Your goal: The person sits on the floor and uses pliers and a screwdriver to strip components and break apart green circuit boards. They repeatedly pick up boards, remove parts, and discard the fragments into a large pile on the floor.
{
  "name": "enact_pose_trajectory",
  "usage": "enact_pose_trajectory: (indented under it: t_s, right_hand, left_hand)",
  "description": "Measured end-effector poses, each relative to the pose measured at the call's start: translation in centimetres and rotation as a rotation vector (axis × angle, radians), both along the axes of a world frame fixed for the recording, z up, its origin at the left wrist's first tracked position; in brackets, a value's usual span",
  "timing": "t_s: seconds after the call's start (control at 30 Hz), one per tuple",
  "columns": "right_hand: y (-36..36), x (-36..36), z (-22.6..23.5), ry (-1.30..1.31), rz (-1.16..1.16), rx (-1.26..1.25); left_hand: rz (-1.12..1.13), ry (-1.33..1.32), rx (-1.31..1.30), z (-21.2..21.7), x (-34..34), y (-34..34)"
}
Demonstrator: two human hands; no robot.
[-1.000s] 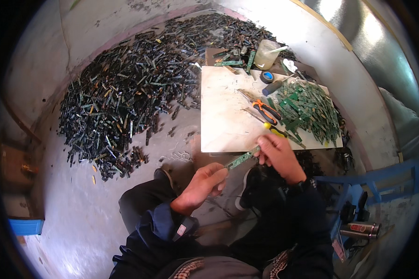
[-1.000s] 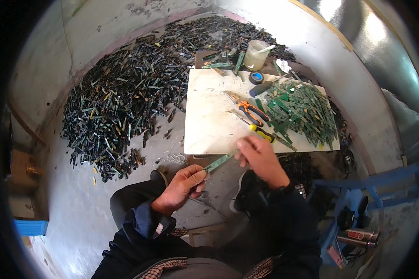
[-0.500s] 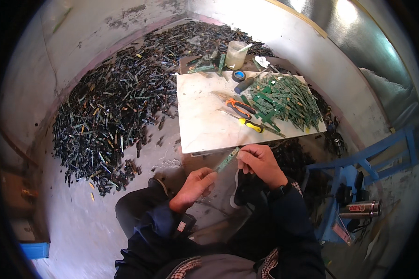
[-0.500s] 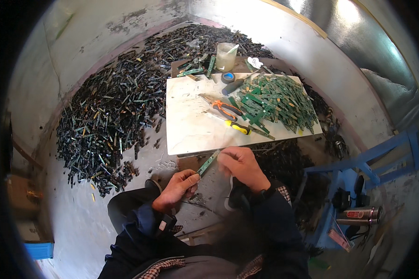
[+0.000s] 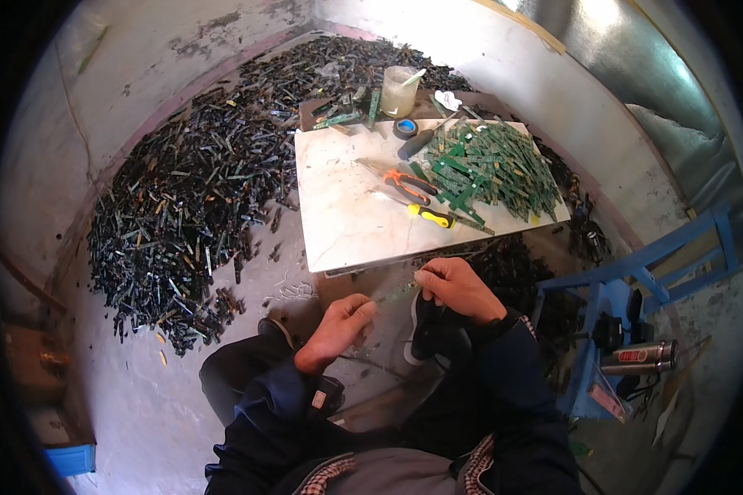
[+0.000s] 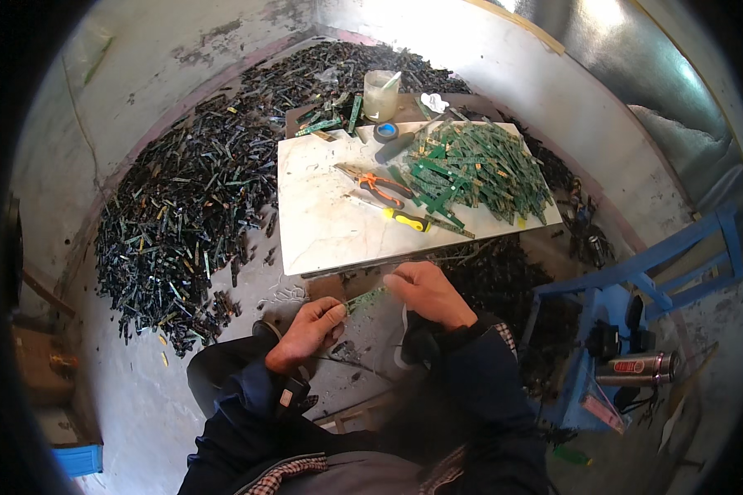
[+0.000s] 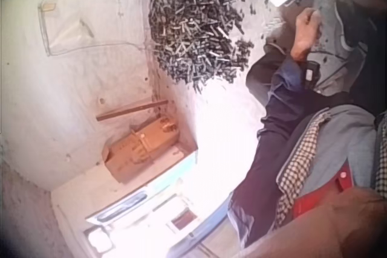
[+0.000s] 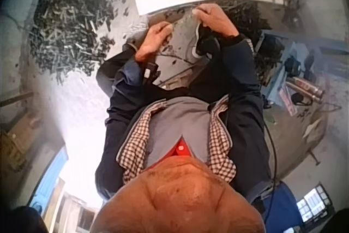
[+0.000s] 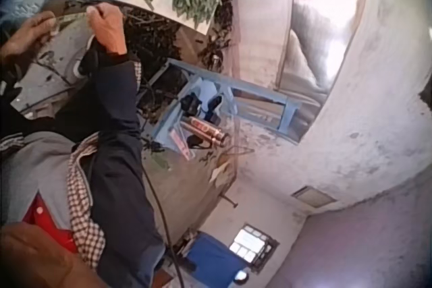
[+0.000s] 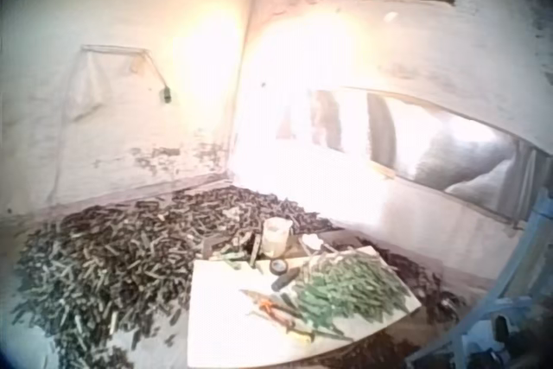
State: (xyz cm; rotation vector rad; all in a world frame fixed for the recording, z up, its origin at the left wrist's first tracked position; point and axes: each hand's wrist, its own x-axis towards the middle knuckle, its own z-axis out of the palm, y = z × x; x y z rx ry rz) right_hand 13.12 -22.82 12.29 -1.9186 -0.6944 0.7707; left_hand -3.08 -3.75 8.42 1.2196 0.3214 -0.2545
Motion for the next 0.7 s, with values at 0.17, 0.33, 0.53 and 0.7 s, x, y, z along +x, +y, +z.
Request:
enact_pose_trajectory:
  t_s: [0.17, 0.33, 0.53, 0.7]
  right_hand:
    - [0.0, -0.3, 1.8, -0.041, -0.001, 0.073]
    - [-1.3, 2.6, 2.7, 0.020, -0.678, 0.463]
    - [-3.8, 11.5, 1.1, 0.197, -0.902, 0.721]
    - [-4.5, 12.6, 0.3, 0.135, -0.942, 0.769]
  left_hand:
    - [-0.033, -0.035, 0.003, -0.1, -0.1, -0.2]
    - [-0.008, -0.026, 0.056, 0.4, -0.1, 0.0]
    - [0.006, 0.010, 0.155, -0.7, 0.0, -0.2]
    - [0.054, -0.039, 0.459, -1.8, -0.4, 0.6]
